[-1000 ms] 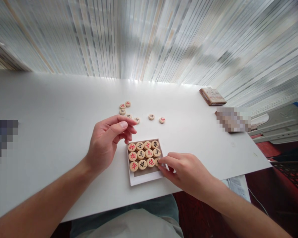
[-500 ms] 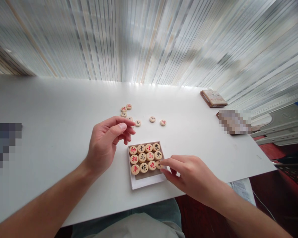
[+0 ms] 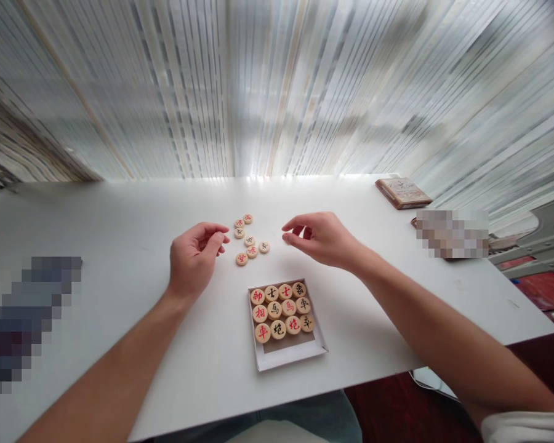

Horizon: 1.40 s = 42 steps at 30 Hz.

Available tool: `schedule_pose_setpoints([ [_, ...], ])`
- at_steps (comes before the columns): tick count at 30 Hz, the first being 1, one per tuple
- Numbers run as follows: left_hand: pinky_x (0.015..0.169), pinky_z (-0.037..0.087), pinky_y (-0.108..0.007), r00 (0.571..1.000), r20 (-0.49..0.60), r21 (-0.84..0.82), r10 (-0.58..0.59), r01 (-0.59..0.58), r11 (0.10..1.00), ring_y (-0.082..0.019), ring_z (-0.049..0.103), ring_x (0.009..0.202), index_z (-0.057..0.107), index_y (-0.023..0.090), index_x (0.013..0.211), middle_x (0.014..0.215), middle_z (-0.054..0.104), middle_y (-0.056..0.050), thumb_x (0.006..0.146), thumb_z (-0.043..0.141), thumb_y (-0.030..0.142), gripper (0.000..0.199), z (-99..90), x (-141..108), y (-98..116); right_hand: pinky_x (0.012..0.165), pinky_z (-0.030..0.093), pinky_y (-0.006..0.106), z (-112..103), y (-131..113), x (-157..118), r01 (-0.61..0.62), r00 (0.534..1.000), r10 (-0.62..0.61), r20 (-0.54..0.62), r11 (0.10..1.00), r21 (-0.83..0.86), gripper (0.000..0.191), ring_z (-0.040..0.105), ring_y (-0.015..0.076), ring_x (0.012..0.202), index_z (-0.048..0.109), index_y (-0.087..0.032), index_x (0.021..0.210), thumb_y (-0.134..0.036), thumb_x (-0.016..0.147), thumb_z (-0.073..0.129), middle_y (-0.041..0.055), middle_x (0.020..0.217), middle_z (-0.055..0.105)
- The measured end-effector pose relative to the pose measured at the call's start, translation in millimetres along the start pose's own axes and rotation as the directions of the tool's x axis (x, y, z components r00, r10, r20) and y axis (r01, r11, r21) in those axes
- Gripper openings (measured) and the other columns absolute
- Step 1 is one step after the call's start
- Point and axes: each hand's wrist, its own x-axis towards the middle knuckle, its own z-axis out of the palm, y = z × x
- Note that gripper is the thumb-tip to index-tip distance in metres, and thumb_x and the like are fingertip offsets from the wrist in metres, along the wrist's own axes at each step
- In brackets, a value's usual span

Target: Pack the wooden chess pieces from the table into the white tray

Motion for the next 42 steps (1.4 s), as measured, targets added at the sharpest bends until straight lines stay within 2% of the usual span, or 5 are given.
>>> schedule_pose_setpoints([
  [5, 0.062, 0.053, -0.026, 0.999, 0.013, 0.043, -0.038, 0.037, 0.998, -0.014, 0.066, 0.066, 0.081, 0.017, 0.095, 0.081, 0.078, -0.004, 0.087, 0.070, 0.028, 0.018, -0.8, 7, -17, 0.072, 0.054, 0.029, 24, -3, 24, 0.026, 0.994, -0.024, 0.105, 1.000, -0.014, 0.020, 0.072, 0.0162, 0.072, 0.086, -0.017, 0.112, -0.026, 0.097, 0.077, 0.0064, 0.097, 0.085],
  [10, 0.064, 0.054, -0.027, 0.998, 0.027, 0.061, -0.063, 0.062, 0.996, -0.015, 0.067, 0.067, 0.081, 0.017, 0.096, 0.081, 0.079, -0.004, 0.086, 0.069, 0.028, 0.019, -0.1, 7, -17, 0.077, 0.054, 0.031, 36, -12, 34, 0.036, 0.987, -0.030, 0.156, 0.999, -0.038, 0.021, 0.073, 0.0177, 0.076, 0.085, -0.015, 0.115, -0.024, 0.098, 0.075, 0.0076, 0.102, 0.085],
  [22, 0.063, 0.056, -0.027, 0.996, 0.035, 0.081, -0.080, 0.076, 0.994, -0.016, 0.069, 0.067, 0.081, 0.018, 0.095, 0.079, 0.079, -0.004, 0.086, 0.070, 0.029, 0.018, 2.2, 4, -13, 0.074, 0.052, 0.030, 33, -5, 26, 0.119, 0.953, -0.104, 0.283, 0.992, -0.038, 0.026, 0.067, 0.0158, 0.073, 0.084, -0.015, 0.119, -0.019, 0.095, 0.074, 0.0099, 0.109, 0.078],
  [34, 0.065, 0.057, -0.026, 0.997, 0.048, 0.102, -0.054, 0.049, 0.994, -0.016, 0.070, 0.068, 0.081, 0.017, 0.097, 0.080, 0.079, -0.004, 0.088, 0.070, 0.027, 0.018, 2.4, 4, -14, 0.075, 0.051, 0.029, 39, -6, 24, 0.134, 0.953, -0.103, 0.285, 0.987, -0.093, 0.018, 0.061, 0.0137, 0.070, 0.082, -0.015, 0.114, -0.017, 0.099, 0.072, 0.0108, 0.110, 0.073],
  [42, 0.063, 0.057, -0.025, 0.997, 0.058, 0.109, -0.056, 0.050, 0.993, -0.016, 0.071, 0.068, 0.081, 0.017, 0.098, 0.080, 0.079, -0.004, 0.088, 0.069, 0.030, 0.020, 4.5, 4, -14, 0.077, 0.049, 0.031, 45, -11, 23, 0.129, 0.966, -0.095, 0.241, 0.983, -0.127, 0.024, 0.066, 0.0178, 0.077, 0.081, -0.015, 0.121, -0.022, 0.100, 0.071, 0.0124, 0.113, 0.074],
])
